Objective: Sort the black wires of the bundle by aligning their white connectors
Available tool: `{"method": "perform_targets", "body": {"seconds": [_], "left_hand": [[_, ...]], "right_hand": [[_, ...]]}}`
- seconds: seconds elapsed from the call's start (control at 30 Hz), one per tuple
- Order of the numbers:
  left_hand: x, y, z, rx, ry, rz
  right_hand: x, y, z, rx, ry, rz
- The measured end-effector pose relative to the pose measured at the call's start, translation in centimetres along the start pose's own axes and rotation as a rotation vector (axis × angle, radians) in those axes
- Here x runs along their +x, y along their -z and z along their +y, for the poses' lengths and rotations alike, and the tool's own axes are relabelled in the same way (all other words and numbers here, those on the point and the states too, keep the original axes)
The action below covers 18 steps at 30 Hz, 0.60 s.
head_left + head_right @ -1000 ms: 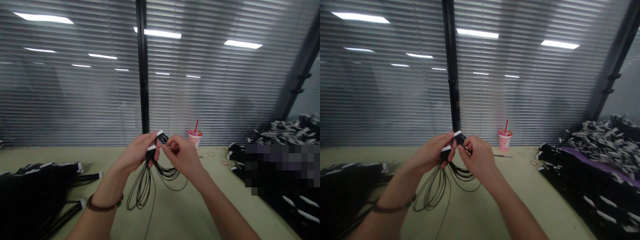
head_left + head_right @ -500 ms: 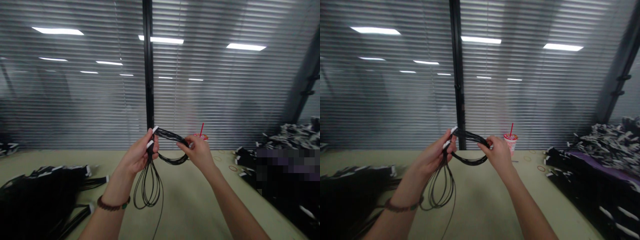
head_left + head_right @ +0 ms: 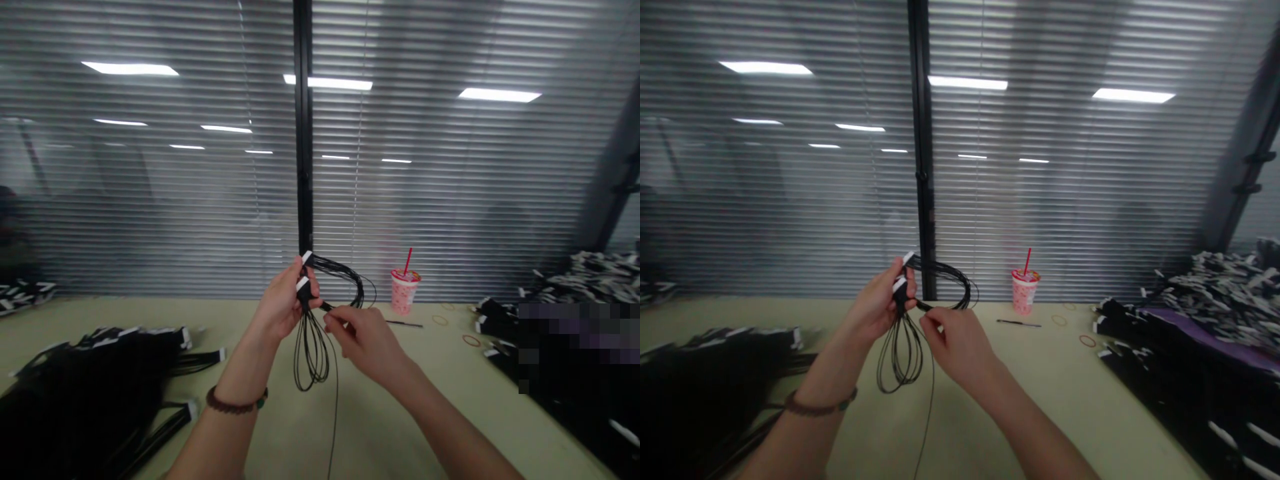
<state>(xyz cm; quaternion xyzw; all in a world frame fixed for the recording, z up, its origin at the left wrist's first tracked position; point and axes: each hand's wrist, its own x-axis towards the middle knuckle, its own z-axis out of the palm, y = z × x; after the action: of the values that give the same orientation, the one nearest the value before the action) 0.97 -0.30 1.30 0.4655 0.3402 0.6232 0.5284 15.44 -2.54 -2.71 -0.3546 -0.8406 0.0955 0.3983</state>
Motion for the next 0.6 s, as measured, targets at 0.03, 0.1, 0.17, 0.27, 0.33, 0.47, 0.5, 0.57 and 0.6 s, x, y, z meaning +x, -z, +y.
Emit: {"method": "perform_targets", "body": {"seconds": [0.03, 0.1, 0.17, 0.27, 0.33, 0.47, 0.5, 0.57, 0.6], "left_hand": [[0.0, 0.1, 0.1, -0.009, -0.01, 0.002], [0.1, 0.4, 0.4, -0.027, -0.013, 0.001], [0.2, 0.5, 0.4, -0.029, -0.005, 0.011], [0.6, 0.8, 0.2, -0.001, -0.002, 0.043], [1.0, 1.2, -0.1, 0.013, -0.005, 0.053], [1.8, 2.2, -0.7, 0.044, 0.028, 0.059], [1.9, 2.5, -0.9, 0.058, 0.047, 0.063], [2.1, 2.8, -1.1, 0.085, 0.081, 0.061], [2.2, 3.0, -1.2, 0.098, 0.095, 0.054]], "right_hand": [[0.0, -0.1, 0.1, 0.077, -0.032, -0.034], [0.0, -0.1, 0.3, 0.212, -0.097, -0.098], [-0.1, 0.3, 0.3, 0.312, -0.129, -0.113], [-0.3, 1.8, -0.1, 0.53, -0.155, -0.127], [-0.4, 3.4, -0.4, 0.749, -0.205, -0.194], [-0.7, 6.9, -0.5, 1.139, -0.283, -0.041], [-0.8, 7.8, -0.4, 1.194, -0.282, 0.081], [-0.8, 9.2, 0.2, 1.224, -0.262, 0.328], [-0.9, 9.8, 0.5, 1.207, -0.252, 0.437]]}}
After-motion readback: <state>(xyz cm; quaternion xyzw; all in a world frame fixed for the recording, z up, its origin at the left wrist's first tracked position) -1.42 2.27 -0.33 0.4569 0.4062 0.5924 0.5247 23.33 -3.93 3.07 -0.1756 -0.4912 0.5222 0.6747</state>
